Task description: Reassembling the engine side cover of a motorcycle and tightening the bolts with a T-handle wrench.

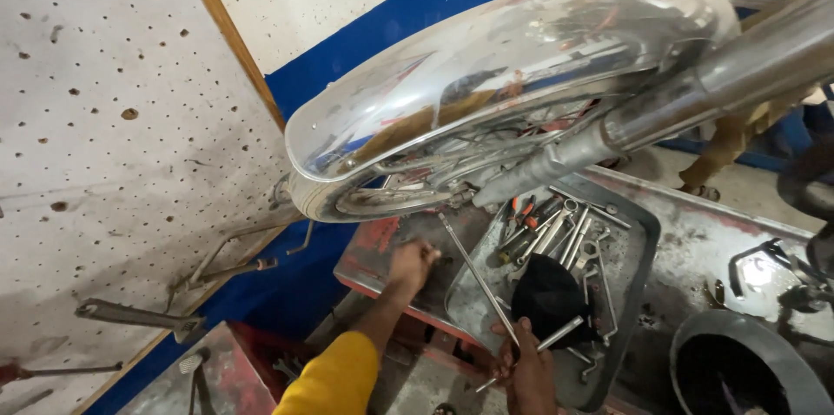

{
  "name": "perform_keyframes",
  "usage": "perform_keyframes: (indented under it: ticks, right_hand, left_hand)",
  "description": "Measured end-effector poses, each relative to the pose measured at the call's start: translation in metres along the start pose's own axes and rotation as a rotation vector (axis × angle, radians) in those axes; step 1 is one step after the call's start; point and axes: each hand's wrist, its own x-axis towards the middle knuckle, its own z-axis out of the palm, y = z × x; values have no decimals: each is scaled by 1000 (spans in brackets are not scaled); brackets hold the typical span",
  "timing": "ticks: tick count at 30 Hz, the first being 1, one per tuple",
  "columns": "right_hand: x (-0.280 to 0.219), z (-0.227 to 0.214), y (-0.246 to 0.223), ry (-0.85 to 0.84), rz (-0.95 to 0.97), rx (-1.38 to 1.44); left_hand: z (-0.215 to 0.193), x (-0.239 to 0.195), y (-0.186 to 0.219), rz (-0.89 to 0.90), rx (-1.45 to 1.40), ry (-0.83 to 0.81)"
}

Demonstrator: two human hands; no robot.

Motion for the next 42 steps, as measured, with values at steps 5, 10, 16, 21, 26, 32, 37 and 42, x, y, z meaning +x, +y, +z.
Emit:
perform_keyframes:
  ticks: [5, 10, 16, 21, 26, 32, 37, 42]
  right_hand:
    - [1, -41, 7, -127, -90, -163]
    - [-24, -85, 12, 53, -60, -543]
    - [-77, -130, -21, 195, -270, -416]
    - [-122, -200, -57, 265, -581, -575]
    - [-173, -265, -100, 404, -416, -546]
    - [-219, -323, -138, 546, -231, -582]
    - [-221, -396, -114, 593, -400, -820]
    - [-261, -368, -166, 895, -106, -794]
  left_hand:
    - [0, -31, 7, -133, -841, 225]
    - [-2, -82, 80, -452, -1507, 49]
    - [71, -79, 109, -554, -1894, -278]
    - [117, -127, 167, -516, -1778, -354]
    - [154, -182, 224, -486, -1490, -497]
    - [202, -240, 299, -291, -1337, -554]
    - [233, -296, 378, -221, -1285, -680]
    - [273, -358, 505, -283, -1393, -996]
